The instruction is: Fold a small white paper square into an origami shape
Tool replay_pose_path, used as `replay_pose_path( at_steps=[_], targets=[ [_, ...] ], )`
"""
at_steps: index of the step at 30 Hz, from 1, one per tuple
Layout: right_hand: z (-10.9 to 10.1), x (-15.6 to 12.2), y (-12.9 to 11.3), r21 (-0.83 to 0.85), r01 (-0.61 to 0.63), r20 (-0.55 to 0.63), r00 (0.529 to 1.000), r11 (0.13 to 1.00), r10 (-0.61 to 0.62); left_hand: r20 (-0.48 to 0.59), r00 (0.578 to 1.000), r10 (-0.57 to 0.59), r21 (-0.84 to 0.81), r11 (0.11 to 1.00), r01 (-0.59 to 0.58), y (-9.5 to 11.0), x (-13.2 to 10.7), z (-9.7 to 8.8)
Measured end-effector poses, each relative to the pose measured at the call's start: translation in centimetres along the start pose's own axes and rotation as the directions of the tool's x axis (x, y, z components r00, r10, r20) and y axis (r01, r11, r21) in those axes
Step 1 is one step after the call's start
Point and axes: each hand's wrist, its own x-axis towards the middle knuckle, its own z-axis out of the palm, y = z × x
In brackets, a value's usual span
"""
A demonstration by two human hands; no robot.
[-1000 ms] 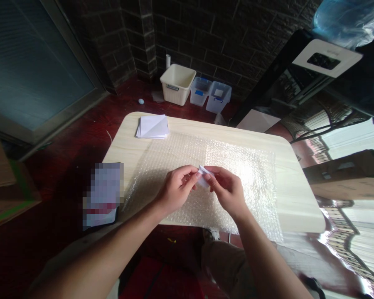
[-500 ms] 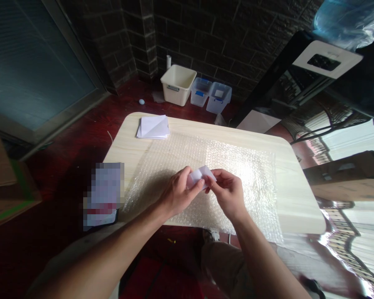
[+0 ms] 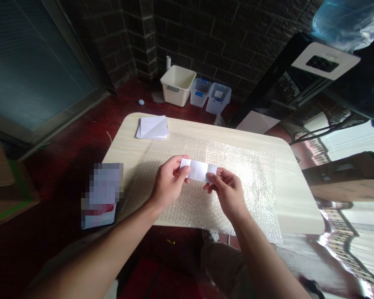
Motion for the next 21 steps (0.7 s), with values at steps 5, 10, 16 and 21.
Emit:
replay_pose_path(
  at_steps=[5, 10, 16, 21],
  targets=[
    [-0.1, 0.0, -0.1, 0.004, -0.035, 0.049, 0.998, 0.999, 0.035, -0.02, 1.0, 0.004, 0.075, 0.997, -0.003, -0.1, 0.1, -0.3],
    [-0.3, 0.2, -0.1, -0.016, -0.019, 0.055, 0.998, 1.0, 0.019, 0.008, 1.0, -0.013, 0.068, 0.998, 0.013, 0.4, 0.2, -0.3],
    [-0.5, 0.0, 0.1, -0.053, -0.041, 0.119, 0.992, 0.998, 0.047, -0.032, 0.999, -0.032, -0.037, 0.999, 0.031, 1.2, 0.4, -0.4],
    [-0.2, -0.2, 0.2, -0.05, -0.095, 0.235, 0.966, 0.994, 0.104, -0.05, 0.998, -0.031, -0.048, 0.998, 0.028, 1.2, 0.6, -0.7]
  ],
)
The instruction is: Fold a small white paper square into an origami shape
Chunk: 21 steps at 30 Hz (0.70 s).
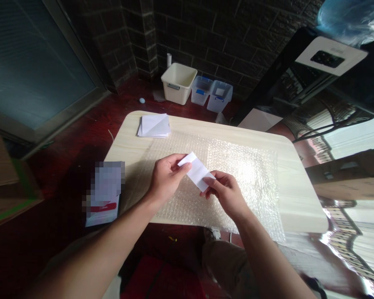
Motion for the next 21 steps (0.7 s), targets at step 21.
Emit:
replay_pose_path(
  at_steps=[21],
  targets=[
    [-0.3, -0.9, -0.1, -0.622, 0.498, 0.113, 0.821, 0.604, -0.56, 0.071, 0.957, -0.281, -0.142, 0.947, 0.289, -0.7, -0.1, 0.6]
  ],
)
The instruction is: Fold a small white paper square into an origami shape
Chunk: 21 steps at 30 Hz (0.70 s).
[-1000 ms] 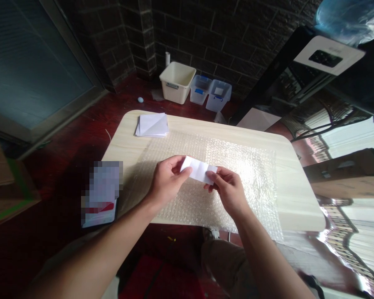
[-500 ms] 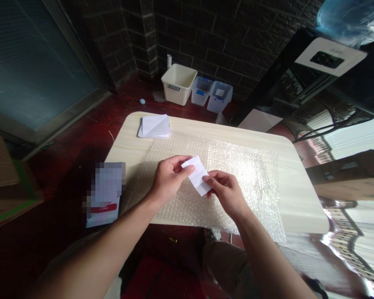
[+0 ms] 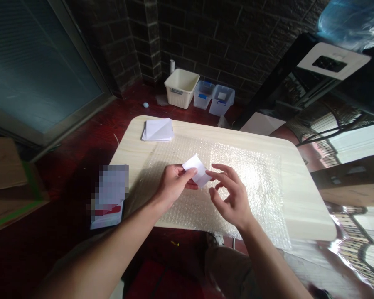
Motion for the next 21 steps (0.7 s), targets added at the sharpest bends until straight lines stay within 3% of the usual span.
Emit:
replay_pose_path(
  at_steps=[2, 5, 14, 21],
  targets=[
    [0.05, -0.06, 0.14, -0.123, 0.102, 0.007, 0.995, 0.987, -0.102, 0.005, 1.0, 0.002, -0.005, 1.0, -0.002, 0.04, -0.04, -0.02],
    [0.28, 0.02, 0.29, -0.204, 0.153, -0.004, 0.988, 0.967, -0.157, 0.029, 1.0, 0.001, -0.014, 1.0, -0.001, -0.08, -0.2, 0.06],
    [0.36, 0.21, -0.33, -0.081, 0.013, -0.068, 0.998, 0.997, -0.018, 0.078, 0.997, -0.002, -0.097, 0.995, 0.01, 0.21, -0.67, 0.34],
    [0.44, 0.25, -0.41, -0.061, 0.034, -0.022, 0.999, 0.998, -0.036, 0.105, 0.994, -0.025, -0.144, 0.989, 0.04, -0.05, -0.32, -0.01]
  ],
)
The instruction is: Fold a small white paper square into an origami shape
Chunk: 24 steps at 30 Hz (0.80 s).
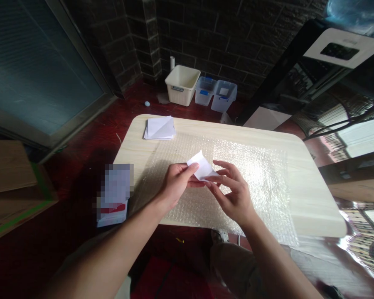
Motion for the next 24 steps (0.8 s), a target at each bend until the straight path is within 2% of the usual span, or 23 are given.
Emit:
replay_pose_path(
  at_steps=[6, 14, 19, 22, 24],
  targets=[
    [-0.26, 0.14, -0.17, 0.072, -0.109, 0.017, 0.994, 0.991, 0.108, 0.044, 0.998, -0.04, -0.074, 0.996, 0.043, 0.07, -0.06, 0.12],
    [-0.13, 0.17, 0.07, 0.301, -0.264, -0.046, 0.956, 0.916, 0.29, 0.071, 0.997, -0.012, -0.035, 0.999, 0.014, -0.31, -0.02, 0.45],
    [-0.17, 0.19, 0.12, 0.31, -0.268, -0.006, 0.959, 0.912, 0.283, 0.089, 0.996, 0.017, 0.002, 1.0, -0.018, -0.47, -0.08, 0.65],
    [-0.16, 0.09, 0.13, 0.23, -0.221, -0.015, 0.973, 0.948, 0.23, 0.12, 0.993, -0.005, 0.048, 0.999, 0.0, -0.48, -0.27, 0.78],
    [-0.06, -0.02, 0.1, 0.147, -0.165, -0.028, 0.985, 0.975, 0.171, 0.093, 0.995, -0.019, 0.064, 0.998, 0.013, -0.51, -0.38, 0.85]
  ],
)
